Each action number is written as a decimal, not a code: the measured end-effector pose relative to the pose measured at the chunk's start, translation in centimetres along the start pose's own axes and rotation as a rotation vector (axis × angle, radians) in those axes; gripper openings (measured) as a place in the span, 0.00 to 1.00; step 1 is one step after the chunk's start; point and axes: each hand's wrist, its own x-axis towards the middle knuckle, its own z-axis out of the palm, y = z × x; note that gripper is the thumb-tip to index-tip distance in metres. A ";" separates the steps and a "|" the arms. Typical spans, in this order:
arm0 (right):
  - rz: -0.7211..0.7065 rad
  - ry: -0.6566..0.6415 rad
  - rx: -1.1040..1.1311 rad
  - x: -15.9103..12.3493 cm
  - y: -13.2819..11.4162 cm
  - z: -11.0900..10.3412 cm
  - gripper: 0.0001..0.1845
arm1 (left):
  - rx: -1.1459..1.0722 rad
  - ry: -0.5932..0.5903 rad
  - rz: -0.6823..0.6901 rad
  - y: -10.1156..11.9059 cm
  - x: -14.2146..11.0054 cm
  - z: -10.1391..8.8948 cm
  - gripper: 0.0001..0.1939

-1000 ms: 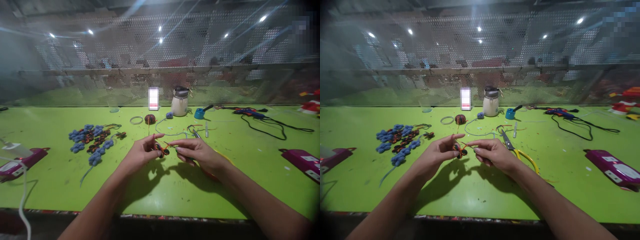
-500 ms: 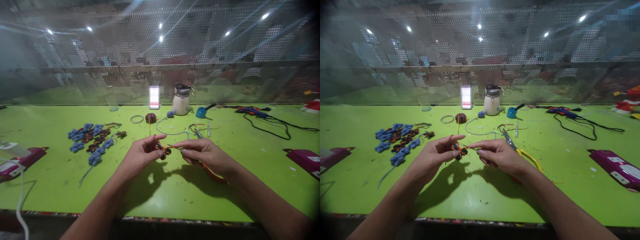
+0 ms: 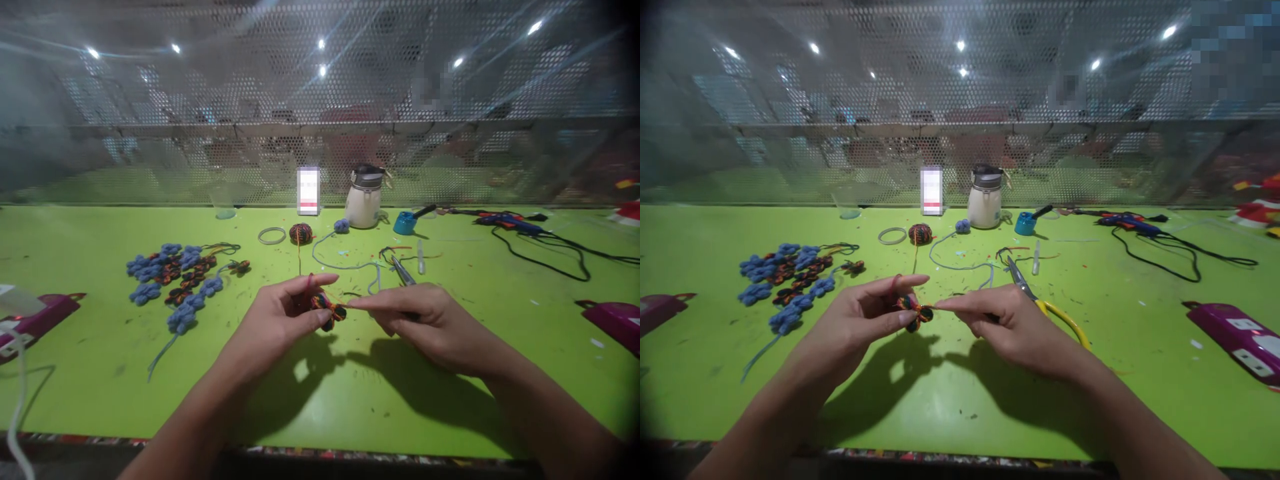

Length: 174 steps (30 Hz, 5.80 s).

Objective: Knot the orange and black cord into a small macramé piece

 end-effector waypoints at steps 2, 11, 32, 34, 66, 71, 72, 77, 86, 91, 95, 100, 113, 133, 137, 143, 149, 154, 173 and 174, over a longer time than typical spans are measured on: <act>-0.014 -0.007 -0.017 0.0 -0.1 0.0 0.22 | -0.007 -0.003 -0.006 0.0 0.0 0.0 0.23; -0.079 0.006 -0.080 -0.2 -0.4 -0.2 0.24 | 0.037 0.023 -0.016 0.1 -0.1 0.1 0.22; -0.150 -0.015 -0.257 -0.3 -0.5 0.3 0.26 | 0.079 0.005 -0.002 0.1 0.0 0.2 0.23; -0.151 -0.009 -0.295 -0.4 -0.7 0.3 0.26 | 0.113 0.001 0.002 0.1 0.0 0.2 0.23; 0.180 0.330 0.632 0.7 -1.2 5.1 0.11 | -0.265 0.011 0.107 -1.0 1.0 0.4 0.27; -0.068 0.296 0.064 0.3 -1.0 3.7 0.19 | -0.187 0.018 0.144 -0.6 0.8 0.3 0.27; -0.097 0.250 -0.018 0.2 -1.0 3.4 0.22 | -0.145 0.038 0.169 -0.5 0.7 0.2 0.26; -0.064 0.078 -0.248 -0.3 -1.4 2.1 0.29 | 0.033 0.064 0.213 -0.3 0.5 -0.1 0.22; 0.097 -0.096 0.223 0.0 -0.5 1.1 0.21 | 0.012 -0.037 0.122 -0.2 0.6 -0.2 0.17; 0.187 -0.054 0.526 0.3 -0.1 1.9 0.17 | -0.034 -0.093 0.074 -0.3 0.5 0.0 0.13; 0.264 0.000 0.606 0.5 -0.1 2.4 0.19 | -0.010 -0.084 0.074 0.0 0.3 0.1 0.16; 0.284 0.022 0.591 0.5 -0.1 2.5 0.17 | 0.063 -0.018 0.164 0.4 0.1 0.5 0.15; 0.334 -0.031 0.594 0.7 -1.0 2.8 0.13 | 0.181 -0.022 0.161 -0.1 0.2 0.4 0.23; 0.338 0.117 1.137 1.1 -1.6 5.4 0.09 | 0.313 0.246 0.505 -1.7 0.4 2.1 0.15; 0.295 0.143 1.071 0.9 -1.8 5.3 0.09 | -0.140 0.123 0.242 -1.3 0.5 1.8 0.18; 0.266 0.151 0.892 0.6 -0.9 5.1 0.09 | -0.176 0.088 0.192 -1.0 0.4 1.0 0.16; 0.265 0.192 0.672 0.6 -1.3 4.7 0.10 | -0.052 0.115 0.222 -0.5 0.0 1.2 0.14; 0.256 0.213 0.640 0.7 -1.2 4.8 0.11 | 0.003 0.115 0.234 -0.4 0.0 1.4 0.15; 0.189 0.186 0.447 0.6 -0.8 4.3 0.10 | 0.537 0.392 0.676 -0.9 -0.2 1.5 0.13; 0.176 0.189 0.418 0.6 -0.9 4.2 0.09 | 0.559 0.407 0.714 -0.9 -0.2 1.6 0.13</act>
